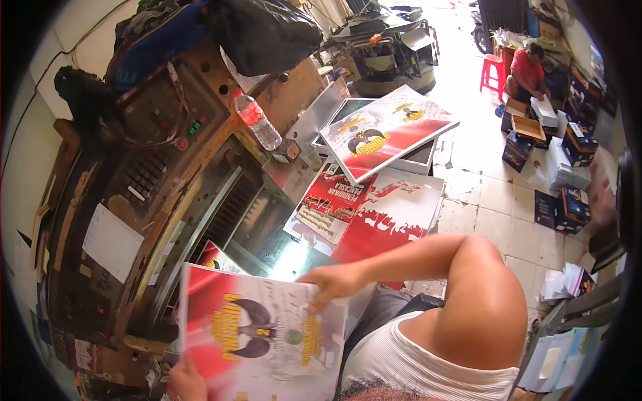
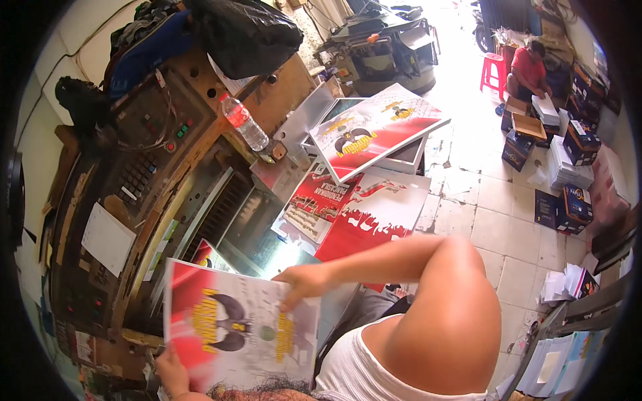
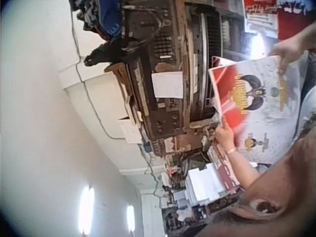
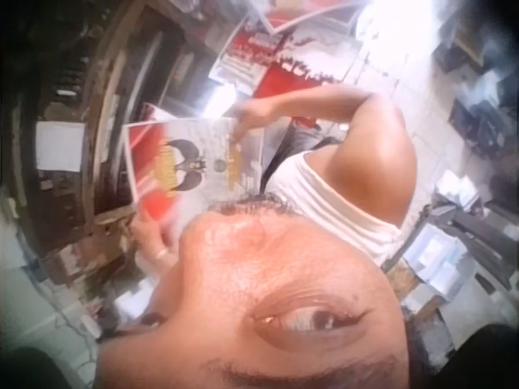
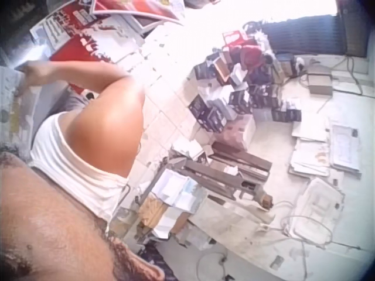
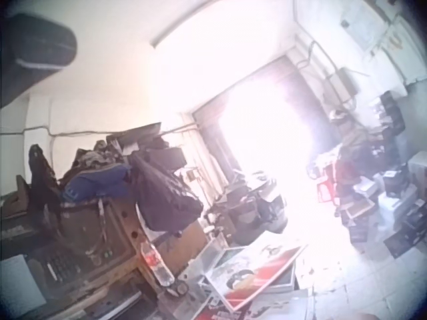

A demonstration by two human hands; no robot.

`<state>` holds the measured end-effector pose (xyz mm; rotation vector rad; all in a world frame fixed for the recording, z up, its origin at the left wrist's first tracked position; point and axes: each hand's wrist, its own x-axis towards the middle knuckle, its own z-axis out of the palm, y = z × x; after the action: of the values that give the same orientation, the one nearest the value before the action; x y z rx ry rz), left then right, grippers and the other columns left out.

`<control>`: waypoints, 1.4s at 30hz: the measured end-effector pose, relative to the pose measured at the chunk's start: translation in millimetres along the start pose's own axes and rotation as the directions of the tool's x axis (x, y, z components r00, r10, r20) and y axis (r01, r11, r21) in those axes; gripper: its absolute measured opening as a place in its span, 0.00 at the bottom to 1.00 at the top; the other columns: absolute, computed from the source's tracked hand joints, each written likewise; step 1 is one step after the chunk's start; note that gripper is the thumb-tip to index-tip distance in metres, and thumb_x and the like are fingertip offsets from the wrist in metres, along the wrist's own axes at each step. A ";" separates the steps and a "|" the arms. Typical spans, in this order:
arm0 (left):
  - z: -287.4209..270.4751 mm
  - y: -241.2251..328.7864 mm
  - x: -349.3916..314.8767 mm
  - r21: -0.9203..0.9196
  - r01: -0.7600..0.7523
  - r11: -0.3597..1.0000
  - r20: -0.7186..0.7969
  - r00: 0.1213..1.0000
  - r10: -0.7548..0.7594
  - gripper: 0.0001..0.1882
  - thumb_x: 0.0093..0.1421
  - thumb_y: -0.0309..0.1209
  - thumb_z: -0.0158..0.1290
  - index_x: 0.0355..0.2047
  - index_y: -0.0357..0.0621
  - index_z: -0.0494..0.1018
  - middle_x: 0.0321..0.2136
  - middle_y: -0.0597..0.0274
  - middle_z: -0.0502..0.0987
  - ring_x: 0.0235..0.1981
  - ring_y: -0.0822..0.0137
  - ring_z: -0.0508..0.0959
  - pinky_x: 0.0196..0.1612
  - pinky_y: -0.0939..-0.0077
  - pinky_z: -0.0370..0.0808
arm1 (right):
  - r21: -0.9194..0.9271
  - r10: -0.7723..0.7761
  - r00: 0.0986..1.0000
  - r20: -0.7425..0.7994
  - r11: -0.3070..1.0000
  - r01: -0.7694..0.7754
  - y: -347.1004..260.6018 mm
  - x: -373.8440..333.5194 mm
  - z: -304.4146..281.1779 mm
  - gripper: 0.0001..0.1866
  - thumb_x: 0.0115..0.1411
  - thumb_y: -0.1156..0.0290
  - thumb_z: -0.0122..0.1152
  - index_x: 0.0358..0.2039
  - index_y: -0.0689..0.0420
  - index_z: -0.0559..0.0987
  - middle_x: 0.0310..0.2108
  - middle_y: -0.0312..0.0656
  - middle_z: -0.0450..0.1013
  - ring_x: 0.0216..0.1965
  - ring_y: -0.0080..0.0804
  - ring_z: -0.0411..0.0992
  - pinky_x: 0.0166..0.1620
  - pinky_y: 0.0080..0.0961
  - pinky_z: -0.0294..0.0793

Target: The person aligns stacks of printed book covers and paper sheets by hand and cuts them using a paper cutting machine.

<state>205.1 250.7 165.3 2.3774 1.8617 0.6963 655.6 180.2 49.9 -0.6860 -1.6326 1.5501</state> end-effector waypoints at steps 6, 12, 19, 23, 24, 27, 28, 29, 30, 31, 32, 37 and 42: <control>130.2 -33.1 24.6 0.080 -0.053 0.995 0.270 0.962 0.030 0.38 0.71 0.56 0.40 0.24 0.29 0.77 0.20 0.34 0.74 0.26 0.32 0.75 0.31 0.43 0.67 | 0.145 0.264 0.954 -0.143 0.959 -0.244 103.7 -11.9 1.4 0.25 0.61 0.66 0.67 0.57 0.61 0.75 0.47 0.46 0.79 0.39 0.36 0.81 0.37 0.37 0.85; 210.2 -60.2 35.1 0.025 -0.043 0.999 0.391 0.920 0.030 0.40 0.69 0.60 0.41 0.25 0.28 0.76 0.24 0.30 0.75 0.31 0.30 0.76 0.35 0.43 0.69 | 0.202 0.465 0.875 -0.134 0.877 -0.435 129.7 -13.4 -7.2 0.23 0.61 0.59 0.67 0.53 0.58 0.79 0.41 0.48 0.81 0.32 0.41 0.82 0.28 0.39 0.85; 185.7 -94.7 37.0 -0.299 -0.076 0.951 -0.373 0.927 -0.043 0.35 0.71 0.56 0.43 0.44 0.26 0.75 0.37 0.48 0.82 0.39 0.52 0.79 0.47 0.57 0.72 | 0.228 0.594 0.796 -0.120 0.796 -0.560 101.8 -12.7 -4.8 0.25 0.61 0.64 0.67 0.56 0.61 0.77 0.45 0.46 0.80 0.37 0.35 0.82 0.30 0.35 0.85; 139.7 -147.0 6.5 -0.529 0.132 0.838 -0.368 0.854 -0.367 0.32 0.73 0.52 0.43 0.50 0.28 0.73 0.40 0.47 0.79 0.43 0.55 0.78 0.51 0.66 0.73 | 0.229 0.563 0.819 -0.108 0.816 -0.530 111.8 -10.4 -6.1 0.25 0.62 0.64 0.67 0.56 0.61 0.76 0.45 0.45 0.80 0.38 0.34 0.81 0.32 0.33 0.85; 133.6 -122.4 -10.7 -0.523 0.188 0.832 -0.382 0.820 -0.426 0.32 0.73 0.52 0.43 0.49 0.27 0.74 0.40 0.47 0.79 0.43 0.54 0.78 0.50 0.66 0.73 | 0.225 0.562 0.819 -0.118 0.818 -0.529 113.3 -12.7 -7.2 0.25 0.62 0.64 0.67 0.56 0.62 0.76 0.45 0.44 0.80 0.38 0.34 0.81 0.33 0.32 0.85; 129.5 -65.2 -74.9 -0.527 0.328 0.784 -0.319 0.779 -0.540 0.33 0.73 0.52 0.43 0.49 0.27 0.74 0.39 0.47 0.80 0.42 0.54 0.78 0.50 0.64 0.73 | 0.196 0.565 0.814 -0.135 0.820 -0.537 113.7 -13.8 -6.2 0.26 0.62 0.63 0.67 0.57 0.62 0.76 0.45 0.44 0.80 0.39 0.31 0.80 0.35 0.29 0.84; 130.1 -50.4 -96.6 -0.529 0.375 0.761 -0.273 0.774 -0.571 0.33 0.73 0.52 0.43 0.48 0.26 0.74 0.39 0.47 0.80 0.42 0.54 0.78 0.50 0.64 0.73 | 0.210 0.576 0.808 -0.121 0.811 -0.546 113.8 -16.2 -5.0 0.26 0.62 0.63 0.67 0.57 0.62 0.76 0.45 0.44 0.80 0.39 0.31 0.80 0.35 0.29 0.84; 131.6 -38.0 -117.4 -0.529 0.420 0.738 -0.225 0.769 -0.599 0.33 0.73 0.53 0.43 0.48 0.26 0.74 0.39 0.46 0.80 0.42 0.53 0.78 0.50 0.63 0.73 | 0.219 0.561 0.822 -0.102 0.818 -0.531 112.7 -17.1 -5.9 0.25 0.62 0.63 0.67 0.57 0.61 0.76 0.45 0.45 0.80 0.40 0.31 0.79 0.39 0.29 0.82; 140.8 -45.3 -145.6 -0.562 0.480 0.674 -0.158 0.737 -0.657 0.33 0.73 0.53 0.43 0.48 0.26 0.74 0.39 0.46 0.80 0.42 0.53 0.78 0.49 0.63 0.73 | 0.187 0.572 0.816 -0.081 0.813 -0.551 107.7 -3.3 -2.2 0.25 0.62 0.63 0.67 0.56 0.61 0.77 0.46 0.45 0.80 0.42 0.32 0.79 0.42 0.30 0.81; 141.9 -39.5 -165.8 -0.563 0.523 0.640 -0.109 0.721 -0.685 0.33 0.73 0.53 0.43 0.48 0.26 0.74 0.39 0.46 0.80 0.41 0.53 0.78 0.49 0.62 0.73 | 0.188 0.584 0.810 -0.051 0.802 -0.566 110.2 -2.6 -4.8 0.25 0.62 0.63 0.67 0.56 0.61 0.77 0.46 0.45 0.80 0.42 0.32 0.79 0.42 0.30 0.81; 143.8 -34.0 -184.3 -0.559 0.563 0.608 -0.061 0.704 -0.708 0.34 0.73 0.53 0.42 0.47 0.25 0.74 0.39 0.46 0.81 0.41 0.53 0.78 0.49 0.62 0.73 | 0.117 0.567 0.820 -0.085 0.823 -0.556 114.3 -0.9 -7.4 0.25 0.61 0.62 0.68 0.55 0.61 0.77 0.46 0.45 0.80 0.43 0.33 0.79 0.45 0.30 0.80; 145.1 -19.3 -279.1 -0.580 0.708 0.403 0.138 0.572 -0.808 0.35 0.73 0.54 0.42 0.46 0.24 0.74 0.38 0.46 0.82 0.40 0.52 0.79 0.48 0.60 0.73 | -0.005 0.583 0.779 -0.232 0.800 -0.600 65.7 -8.8 -6.8 0.25 0.59 0.63 0.71 0.53 0.65 0.78 0.47 0.46 0.80 0.47 0.32 0.77 0.53 0.30 0.75; 148.6 -25.8 -298.2 -0.429 0.772 0.470 0.242 0.599 -0.763 0.34 0.74 0.53 0.38 0.45 0.27 0.76 0.38 0.42 0.82 0.40 0.47 0.79 0.48 0.59 0.73 | 0.039 0.548 0.826 -0.132 0.836 -0.548 83.4 -6.9 -8.6 0.23 0.62 0.68 0.67 0.55 0.65 0.77 0.49 0.46 0.80 0.48 0.31 0.77 0.54 0.30 0.75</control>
<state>183.7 15.4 -71.1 1.0132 2.1061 0.8662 656.4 189.1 -33.8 -1.3237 -1.3938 1.8434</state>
